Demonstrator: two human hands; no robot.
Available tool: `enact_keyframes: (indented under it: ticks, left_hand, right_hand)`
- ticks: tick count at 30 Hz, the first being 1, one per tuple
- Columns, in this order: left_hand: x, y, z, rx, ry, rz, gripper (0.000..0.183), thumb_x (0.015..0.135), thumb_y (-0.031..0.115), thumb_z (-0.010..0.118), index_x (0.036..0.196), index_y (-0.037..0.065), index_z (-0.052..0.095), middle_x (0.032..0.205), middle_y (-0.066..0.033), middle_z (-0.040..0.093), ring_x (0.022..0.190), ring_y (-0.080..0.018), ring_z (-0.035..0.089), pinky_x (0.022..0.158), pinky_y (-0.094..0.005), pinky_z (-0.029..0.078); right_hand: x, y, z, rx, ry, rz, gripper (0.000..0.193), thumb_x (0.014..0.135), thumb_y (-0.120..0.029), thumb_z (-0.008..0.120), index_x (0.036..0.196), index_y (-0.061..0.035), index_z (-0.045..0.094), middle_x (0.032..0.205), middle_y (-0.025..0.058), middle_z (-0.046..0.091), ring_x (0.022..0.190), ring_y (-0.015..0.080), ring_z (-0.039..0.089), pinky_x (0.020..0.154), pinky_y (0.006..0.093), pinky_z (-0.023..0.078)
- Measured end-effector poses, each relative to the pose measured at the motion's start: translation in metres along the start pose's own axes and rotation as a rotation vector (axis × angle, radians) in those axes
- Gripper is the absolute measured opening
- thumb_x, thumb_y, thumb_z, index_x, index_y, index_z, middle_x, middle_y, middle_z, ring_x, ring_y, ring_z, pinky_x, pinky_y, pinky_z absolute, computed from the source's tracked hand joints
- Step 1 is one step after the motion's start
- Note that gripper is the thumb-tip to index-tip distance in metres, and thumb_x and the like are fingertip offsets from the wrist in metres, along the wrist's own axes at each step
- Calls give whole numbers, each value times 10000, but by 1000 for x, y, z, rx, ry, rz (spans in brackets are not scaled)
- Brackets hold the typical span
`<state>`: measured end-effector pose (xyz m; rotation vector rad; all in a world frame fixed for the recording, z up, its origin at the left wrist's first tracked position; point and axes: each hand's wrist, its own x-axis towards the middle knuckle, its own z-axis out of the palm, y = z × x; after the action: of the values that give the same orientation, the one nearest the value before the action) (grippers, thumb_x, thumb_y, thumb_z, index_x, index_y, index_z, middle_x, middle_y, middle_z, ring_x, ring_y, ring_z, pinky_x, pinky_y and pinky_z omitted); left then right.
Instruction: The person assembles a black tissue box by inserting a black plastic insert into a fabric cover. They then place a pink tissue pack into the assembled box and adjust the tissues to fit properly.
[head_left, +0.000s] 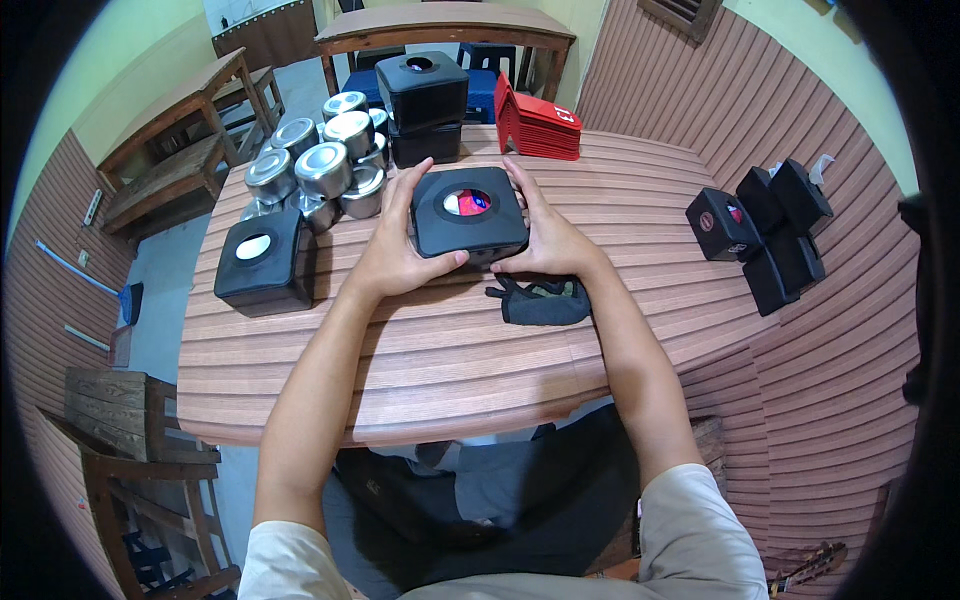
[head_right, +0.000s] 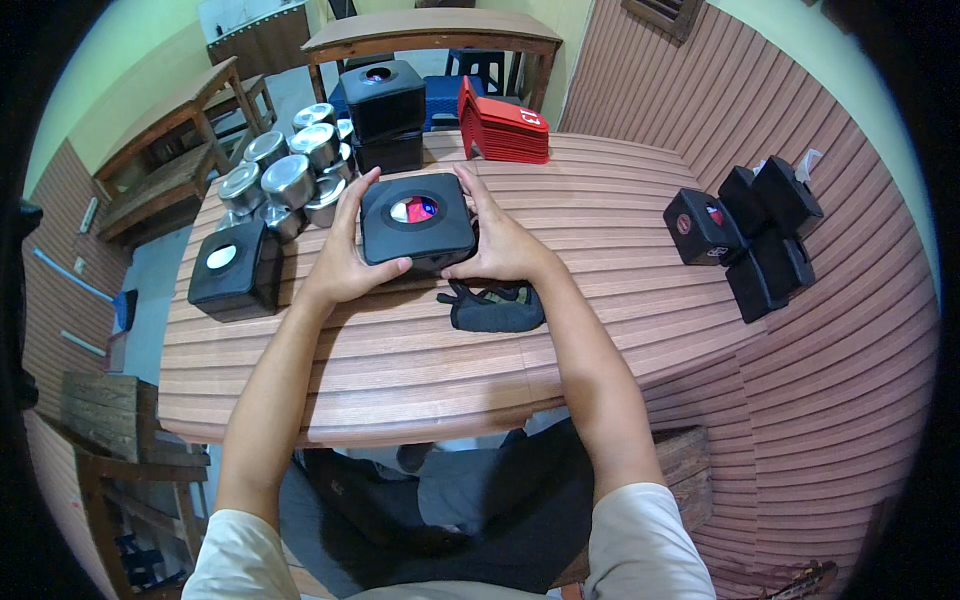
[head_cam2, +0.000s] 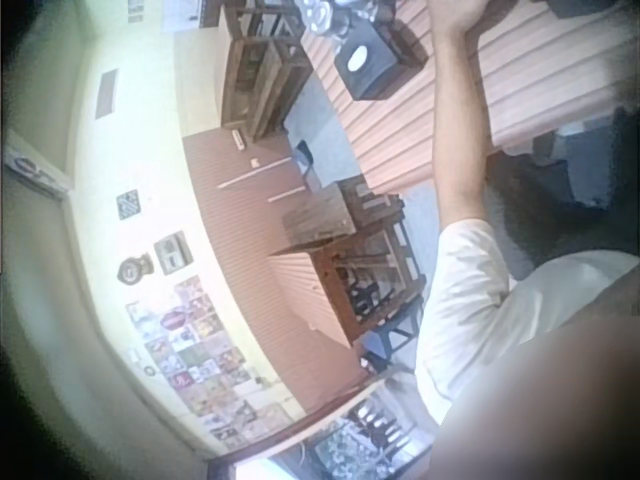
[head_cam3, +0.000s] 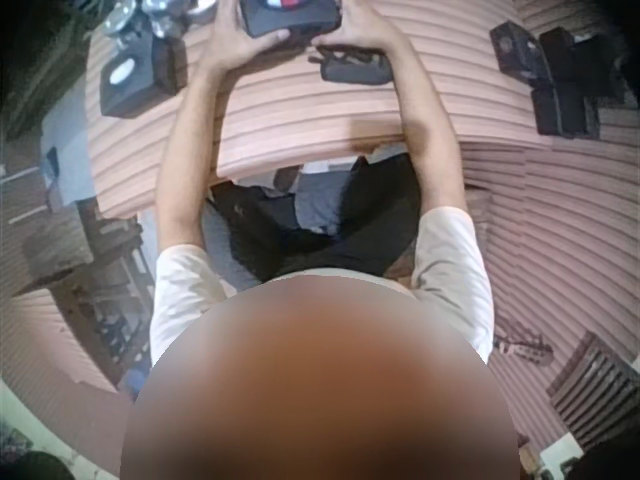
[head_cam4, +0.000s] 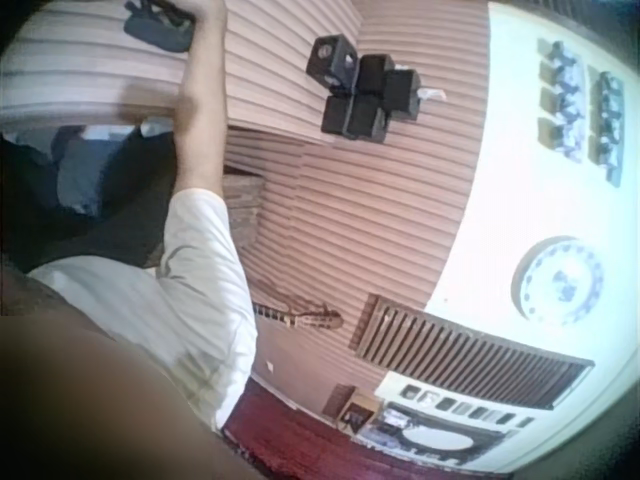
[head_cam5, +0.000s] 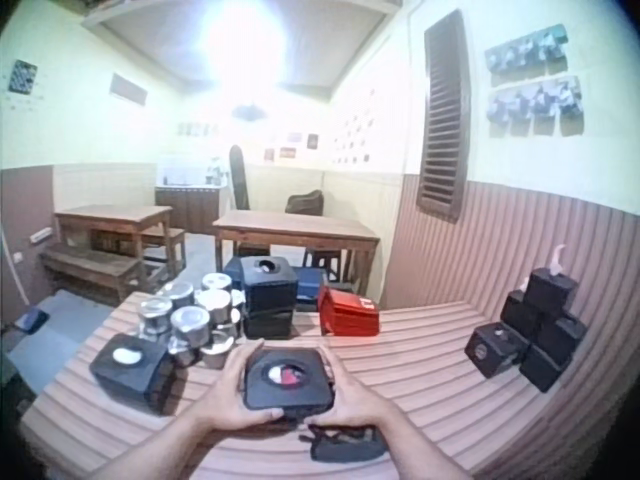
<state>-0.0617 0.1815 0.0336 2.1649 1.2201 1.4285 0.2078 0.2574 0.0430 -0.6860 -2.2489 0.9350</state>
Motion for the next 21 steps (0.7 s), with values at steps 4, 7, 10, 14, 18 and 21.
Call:
enact_keyframes:
  ticks: [4, 7, 10, 14, 18, 21]
  left_hand:
    - [-2, 3, -1, -21, 19, 11, 1206, 675, 339, 971, 1656, 53, 331, 1571, -239, 414, 1519, -427, 378, 1287, -509, 291]
    - [-4, 5, -1, -18, 33, 24, 1194, 677, 336, 966, 1652, 51, 340, 1570, -239, 416, 1517, -428, 379, 1282, -511, 300]
    - [-5, 8, -1, 0, 46, 32, 1192, 673, 335, 965, 1649, 51, 344, 1560, -235, 413, 1512, -419, 380, 1276, -506, 312]
    - [-5, 9, -4, -11, 96, 19, 1203, 659, 340, 971, 1648, 58, 346, 1549, -233, 397, 1508, -412, 379, 1275, -500, 316]
    - [-4, 7, -13, -19, 178, 17, 1212, 659, 344, 970, 1655, 69, 337, 1562, -229, 384, 1502, -401, 396, 1265, -493, 333]
    - [-7, 4, -16, 72, 196, 19, 1228, 682, 372, 970, 1670, 61, 310, 1582, -214, 394, 1493, -371, 434, 1249, -476, 366]
  right_hand:
    - [0, -1, 0, -26, 15, -46, 1490, 594, -142, 1031, 1729, -118, 66, 1699, 284, 320, 1533, 408, 441, 1276, 459, 370]
    - [0, -2, 0, -24, 17, -37, 1491, 589, -130, 1028, 1730, -122, 68, 1706, 278, 313, 1550, 403, 416, 1283, 456, 361]
    - [-1, -3, 0, -28, 5, -32, 1501, 616, -66, 1017, 1738, -145, 23, 1709, 264, 286, 1561, 370, 391, 1268, 458, 379]
    - [-1, 1, 0, -103, 42, -15, 1512, 625, -33, 1014, 1741, -147, 0, 1710, 274, 255, 1572, 349, 370, 1253, 456, 390]
    - [-1, 13, -5, -113, 253, 50, 1460, 635, -125, 1020, 1728, -106, 52, 1653, 301, 368, 1520, 385, 444, 1247, 466, 396]
    - [1, 26, -11, -267, 433, 145, 1431, 615, -282, 1033, 1693, 2, 136, 1589, 349, 442, 1486, 458, 470, 1263, 474, 374]
